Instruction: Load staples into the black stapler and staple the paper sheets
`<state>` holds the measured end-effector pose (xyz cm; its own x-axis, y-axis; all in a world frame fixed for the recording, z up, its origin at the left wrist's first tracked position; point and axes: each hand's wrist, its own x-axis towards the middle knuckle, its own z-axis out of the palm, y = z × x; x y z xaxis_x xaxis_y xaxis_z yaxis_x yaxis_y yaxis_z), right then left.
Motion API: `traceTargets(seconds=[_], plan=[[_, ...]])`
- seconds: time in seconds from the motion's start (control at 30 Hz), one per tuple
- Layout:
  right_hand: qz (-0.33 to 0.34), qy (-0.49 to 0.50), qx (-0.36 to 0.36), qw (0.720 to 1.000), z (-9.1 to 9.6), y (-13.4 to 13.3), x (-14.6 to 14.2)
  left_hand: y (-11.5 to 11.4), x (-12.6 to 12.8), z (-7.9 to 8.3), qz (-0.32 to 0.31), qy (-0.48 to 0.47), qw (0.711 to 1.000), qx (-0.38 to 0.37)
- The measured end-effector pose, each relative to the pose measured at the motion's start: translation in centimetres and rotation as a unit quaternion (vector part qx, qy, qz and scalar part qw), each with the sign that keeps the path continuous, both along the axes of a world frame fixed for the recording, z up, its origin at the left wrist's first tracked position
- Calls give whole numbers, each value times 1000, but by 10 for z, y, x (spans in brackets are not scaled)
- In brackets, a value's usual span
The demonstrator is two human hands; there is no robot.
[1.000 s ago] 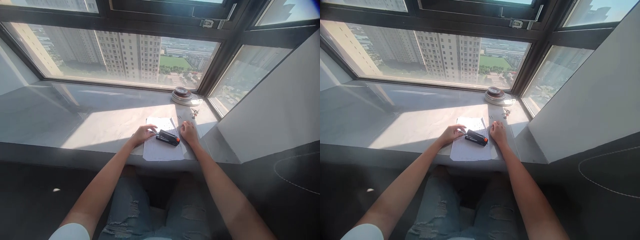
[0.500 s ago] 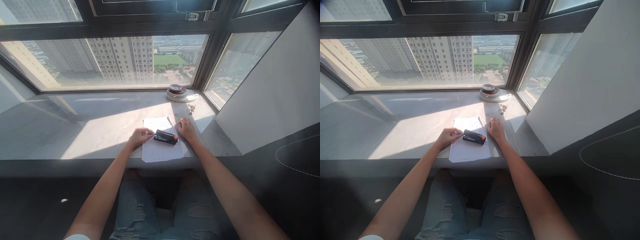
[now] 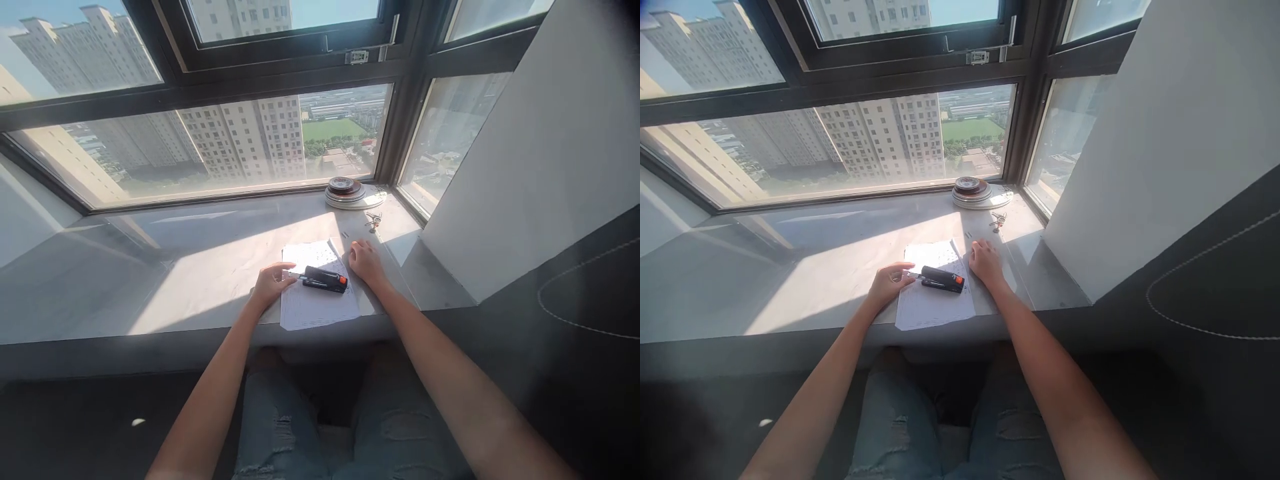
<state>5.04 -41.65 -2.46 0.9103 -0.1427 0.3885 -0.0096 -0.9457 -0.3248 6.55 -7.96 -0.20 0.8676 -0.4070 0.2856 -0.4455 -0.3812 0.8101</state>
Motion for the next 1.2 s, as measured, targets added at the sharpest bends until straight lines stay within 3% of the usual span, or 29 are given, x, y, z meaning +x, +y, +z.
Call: traceTargets(seconds=[0.17,0.27,0.37,0.47,0.57,0.73,0.87,0.97,1.03,1.1,1.2], plan=[[64,-95,78,990,7,0,-3,14,-26,6,80,27,996,18],[142,-137,193,961,15,7,-17,11,-36,9,76,24,996,51],[233,-85,281,927,16,25,-35,4,-38,6,66,24,994,79],[301,-20,235,924,11,45,-42,-5,-37,1,59,-11,992,108],[316,4,190,929,7,54,-40,-15,-36,1,18,-57,989,133],[335,9,189,923,12,51,-39,-30,-40,1,-68,-73,985,143],[342,8,190,920,13,51,-41,-37,-40,0,-63,-68,988,121],[345,12,193,918,11,53,-39,-35,-32,9,-77,-85,985,130],[333,14,198,922,11,52,-38,-24,-23,17,-44,-94,983,150],[313,17,204,927,11,47,-40,-2,-14,23,44,-95,974,199],[273,21,211,938,9,26,-55,42,-5,19,165,-70,921,346]])
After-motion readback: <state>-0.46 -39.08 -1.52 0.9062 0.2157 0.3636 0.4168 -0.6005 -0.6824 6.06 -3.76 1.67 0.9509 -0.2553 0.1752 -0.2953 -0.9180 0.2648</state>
